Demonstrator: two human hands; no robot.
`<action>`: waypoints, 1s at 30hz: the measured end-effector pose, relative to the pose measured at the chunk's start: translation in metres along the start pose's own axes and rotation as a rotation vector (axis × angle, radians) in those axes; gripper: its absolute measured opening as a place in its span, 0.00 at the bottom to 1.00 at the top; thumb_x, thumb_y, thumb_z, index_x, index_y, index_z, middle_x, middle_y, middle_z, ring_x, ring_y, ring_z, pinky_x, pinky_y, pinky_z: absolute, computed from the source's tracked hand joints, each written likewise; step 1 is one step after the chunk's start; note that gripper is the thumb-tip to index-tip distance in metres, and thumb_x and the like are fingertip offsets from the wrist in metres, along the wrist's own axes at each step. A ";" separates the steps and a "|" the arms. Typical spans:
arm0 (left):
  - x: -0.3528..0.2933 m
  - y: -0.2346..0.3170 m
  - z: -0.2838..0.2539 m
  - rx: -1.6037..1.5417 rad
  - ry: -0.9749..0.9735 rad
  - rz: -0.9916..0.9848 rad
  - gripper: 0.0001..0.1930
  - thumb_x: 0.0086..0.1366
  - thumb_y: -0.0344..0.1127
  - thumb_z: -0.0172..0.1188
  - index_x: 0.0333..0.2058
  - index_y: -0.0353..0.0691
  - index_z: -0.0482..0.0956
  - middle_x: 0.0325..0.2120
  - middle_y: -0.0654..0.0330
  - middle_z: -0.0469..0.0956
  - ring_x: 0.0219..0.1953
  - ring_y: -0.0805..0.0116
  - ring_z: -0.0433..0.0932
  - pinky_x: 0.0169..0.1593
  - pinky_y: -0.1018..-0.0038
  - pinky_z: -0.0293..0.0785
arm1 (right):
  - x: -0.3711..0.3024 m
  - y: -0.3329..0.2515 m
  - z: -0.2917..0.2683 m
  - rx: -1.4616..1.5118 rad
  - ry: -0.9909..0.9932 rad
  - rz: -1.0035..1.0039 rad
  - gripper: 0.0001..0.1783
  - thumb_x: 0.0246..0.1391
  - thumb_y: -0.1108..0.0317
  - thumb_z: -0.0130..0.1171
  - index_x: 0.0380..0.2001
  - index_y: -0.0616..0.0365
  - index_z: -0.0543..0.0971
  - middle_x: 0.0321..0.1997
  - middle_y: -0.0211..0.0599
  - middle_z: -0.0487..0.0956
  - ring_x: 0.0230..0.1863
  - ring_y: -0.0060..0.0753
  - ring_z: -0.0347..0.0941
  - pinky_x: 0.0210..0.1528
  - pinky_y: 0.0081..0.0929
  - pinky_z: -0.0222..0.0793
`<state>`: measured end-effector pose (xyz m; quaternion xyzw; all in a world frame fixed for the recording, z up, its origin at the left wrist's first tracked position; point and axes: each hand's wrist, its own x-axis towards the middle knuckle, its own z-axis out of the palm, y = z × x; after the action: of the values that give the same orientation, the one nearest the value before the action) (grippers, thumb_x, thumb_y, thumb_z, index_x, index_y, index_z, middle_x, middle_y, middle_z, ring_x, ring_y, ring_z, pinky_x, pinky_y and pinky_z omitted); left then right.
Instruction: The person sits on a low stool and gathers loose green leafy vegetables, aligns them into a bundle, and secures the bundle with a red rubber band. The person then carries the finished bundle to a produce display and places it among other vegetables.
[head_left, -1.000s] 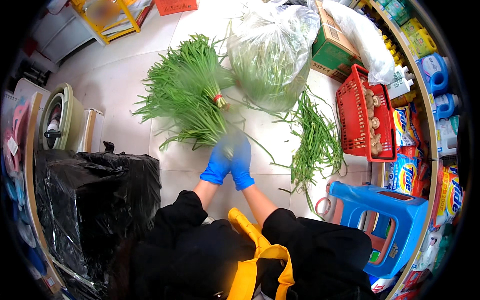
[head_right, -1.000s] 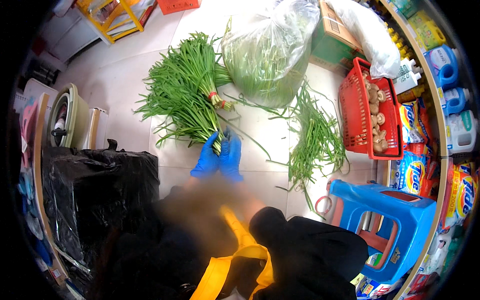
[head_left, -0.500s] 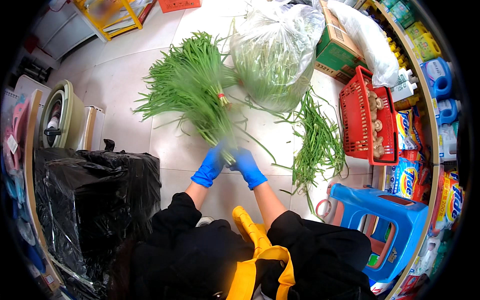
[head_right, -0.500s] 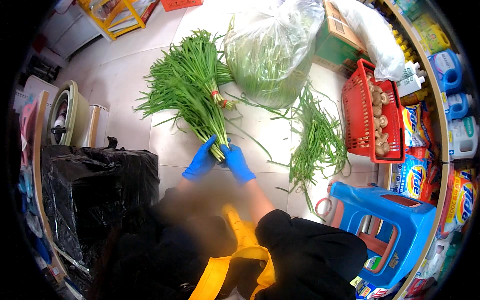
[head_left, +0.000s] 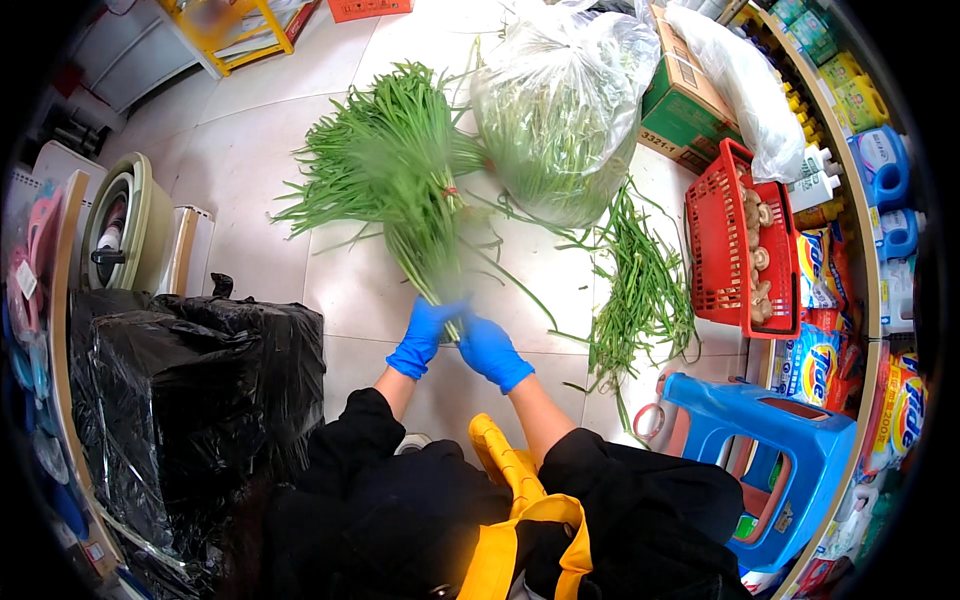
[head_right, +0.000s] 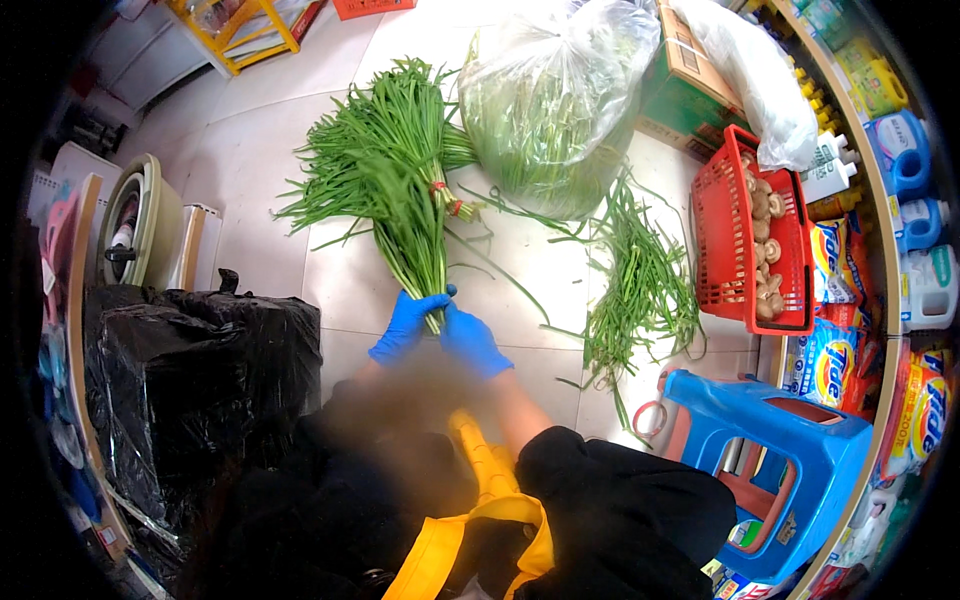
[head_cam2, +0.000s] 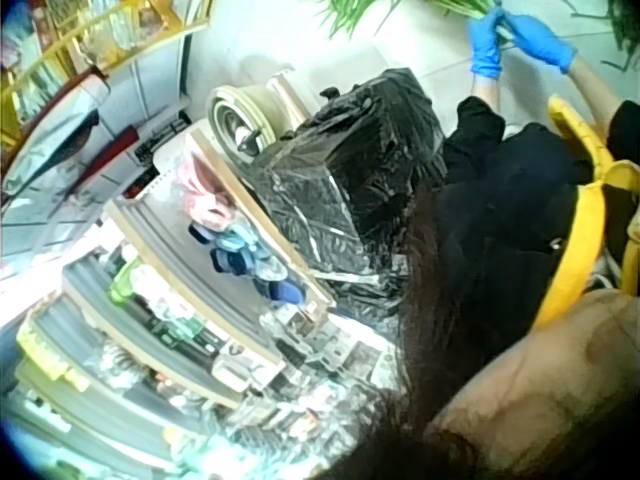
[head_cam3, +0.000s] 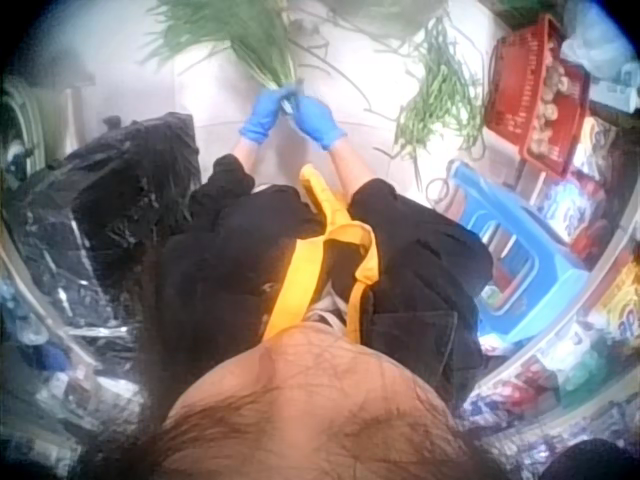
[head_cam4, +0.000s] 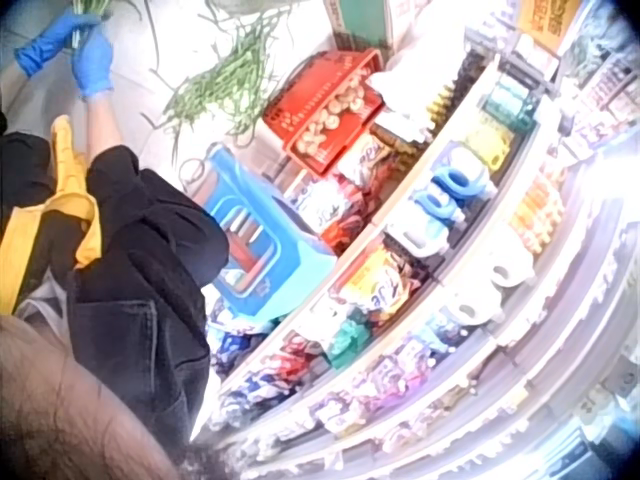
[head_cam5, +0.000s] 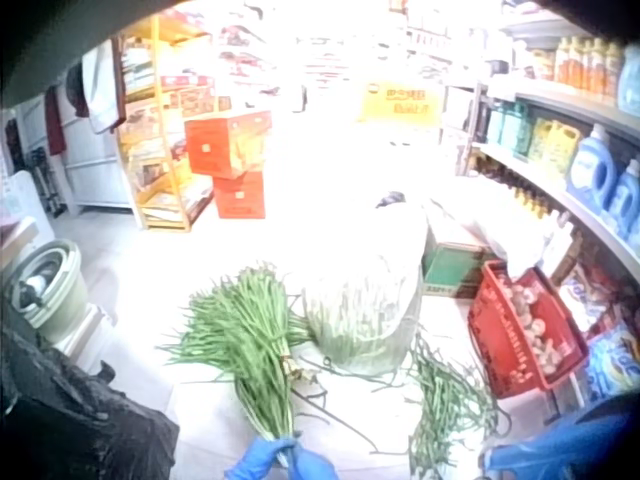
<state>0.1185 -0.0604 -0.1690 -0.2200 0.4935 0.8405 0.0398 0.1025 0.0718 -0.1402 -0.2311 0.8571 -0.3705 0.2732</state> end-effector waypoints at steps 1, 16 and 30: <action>-0.002 0.005 0.001 -0.030 0.019 -0.023 0.16 0.50 0.25 0.55 0.40 0.32 0.69 0.30 0.56 0.75 0.25 0.68 0.75 0.30 0.76 0.74 | -0.002 0.002 -0.005 0.030 -0.076 -0.018 0.16 0.50 0.66 0.49 0.41 0.63 0.69 0.35 0.52 0.75 0.37 0.45 0.72 0.38 0.32 0.67; -0.032 0.031 0.023 0.702 -0.107 0.085 0.33 0.53 0.37 0.56 0.54 0.32 0.50 0.39 0.46 0.69 0.39 0.59 0.73 0.42 0.70 0.69 | 0.042 -0.014 0.005 1.556 0.248 0.444 0.13 0.52 0.69 0.46 0.40 0.62 0.71 0.36 0.38 0.74 0.36 0.31 0.70 0.36 0.28 0.68; -0.065 0.048 0.028 1.109 -0.074 0.340 0.40 0.48 0.35 0.59 0.57 0.35 0.47 0.40 0.35 0.67 0.37 0.45 0.73 0.36 0.65 0.73 | 0.036 -0.015 0.004 1.626 0.012 0.257 0.20 0.52 0.57 0.50 0.43 0.60 0.68 0.34 0.41 0.75 0.31 0.33 0.72 0.33 0.26 0.70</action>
<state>0.1545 -0.0518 -0.0916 -0.0545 0.8866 0.4583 0.0308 0.0819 0.0388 -0.1418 0.1406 0.3421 -0.8428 0.3910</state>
